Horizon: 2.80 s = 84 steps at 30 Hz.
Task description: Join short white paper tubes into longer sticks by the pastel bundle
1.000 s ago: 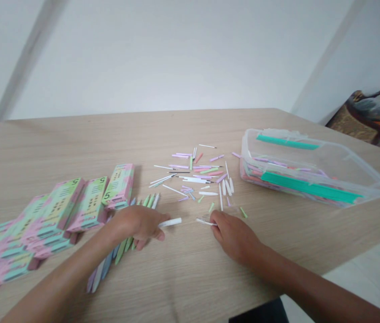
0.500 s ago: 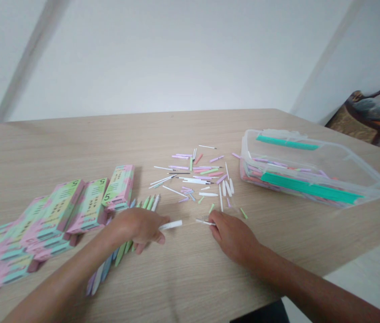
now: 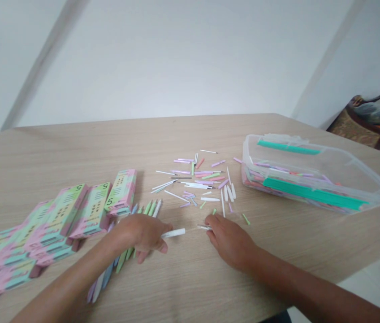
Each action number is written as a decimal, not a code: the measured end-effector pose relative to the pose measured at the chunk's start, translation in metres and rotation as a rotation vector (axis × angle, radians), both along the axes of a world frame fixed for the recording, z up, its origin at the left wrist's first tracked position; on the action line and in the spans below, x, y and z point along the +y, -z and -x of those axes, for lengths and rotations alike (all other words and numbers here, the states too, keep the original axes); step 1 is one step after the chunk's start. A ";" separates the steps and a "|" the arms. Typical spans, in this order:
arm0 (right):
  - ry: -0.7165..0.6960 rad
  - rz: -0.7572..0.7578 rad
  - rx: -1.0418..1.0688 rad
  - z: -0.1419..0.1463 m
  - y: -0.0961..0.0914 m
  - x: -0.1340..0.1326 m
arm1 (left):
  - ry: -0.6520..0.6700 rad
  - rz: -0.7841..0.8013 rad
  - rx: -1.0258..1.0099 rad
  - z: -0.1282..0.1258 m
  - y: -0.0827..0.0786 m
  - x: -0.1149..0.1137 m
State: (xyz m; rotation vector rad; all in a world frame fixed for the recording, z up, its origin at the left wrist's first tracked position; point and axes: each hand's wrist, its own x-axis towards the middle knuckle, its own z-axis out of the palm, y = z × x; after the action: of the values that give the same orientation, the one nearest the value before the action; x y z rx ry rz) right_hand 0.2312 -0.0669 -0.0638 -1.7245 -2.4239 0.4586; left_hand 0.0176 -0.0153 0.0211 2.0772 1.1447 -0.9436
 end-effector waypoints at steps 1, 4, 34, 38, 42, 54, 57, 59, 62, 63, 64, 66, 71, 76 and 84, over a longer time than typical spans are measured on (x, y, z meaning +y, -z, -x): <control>-0.007 -0.014 -0.013 0.002 0.000 0.001 | 0.000 -0.003 -0.002 0.000 0.000 0.000; -0.044 -0.067 -0.058 0.007 0.001 0.005 | 0.006 -0.032 -0.021 0.001 0.001 0.000; -0.192 -0.118 0.152 0.006 -0.012 0.038 | -0.029 0.029 0.031 0.003 0.002 0.004; -0.211 -0.121 0.076 0.002 -0.006 0.033 | -0.008 -0.010 0.026 0.003 0.001 0.003; -0.170 -0.130 -0.062 0.003 -0.002 0.028 | -0.010 -0.008 -0.025 0.001 -0.002 0.002; -0.164 -0.089 0.078 -0.014 -0.013 0.048 | -0.004 -0.046 -0.059 0.005 0.005 0.001; -0.101 -0.103 0.162 -0.033 -0.020 0.058 | -0.024 -0.031 -0.042 0.006 0.005 0.002; -0.060 -0.116 0.157 -0.042 -0.024 0.062 | -0.027 -0.019 -0.037 0.006 0.005 0.003; -0.022 -0.118 0.103 -0.044 -0.025 0.061 | -0.027 0.016 0.000 0.006 0.005 0.004; -0.028 -0.112 0.092 -0.043 -0.024 0.059 | -0.030 0.024 0.011 0.005 0.005 0.004; -0.042 -0.107 0.084 -0.042 -0.024 0.058 | -0.035 0.030 0.021 0.005 0.005 0.004; -0.085 -0.098 0.069 -0.039 -0.023 0.055 | -0.044 0.024 0.019 0.004 0.005 0.003; -0.106 -0.084 -0.063 -0.033 -0.019 0.052 | -0.033 -0.012 -0.008 0.002 0.005 0.001; -0.139 -0.081 -0.190 -0.018 -0.011 0.047 | -0.031 -0.038 0.000 0.002 0.005 0.000; -0.260 -0.151 -0.269 -0.002 -0.009 0.039 | 0.029 -0.042 0.045 -0.003 0.001 0.001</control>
State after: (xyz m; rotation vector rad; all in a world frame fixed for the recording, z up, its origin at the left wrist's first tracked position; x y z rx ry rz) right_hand 0.2328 -0.0275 -0.0549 -1.5005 -2.8038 0.0659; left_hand 0.0211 -0.0148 0.0204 2.1207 1.1699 -0.9926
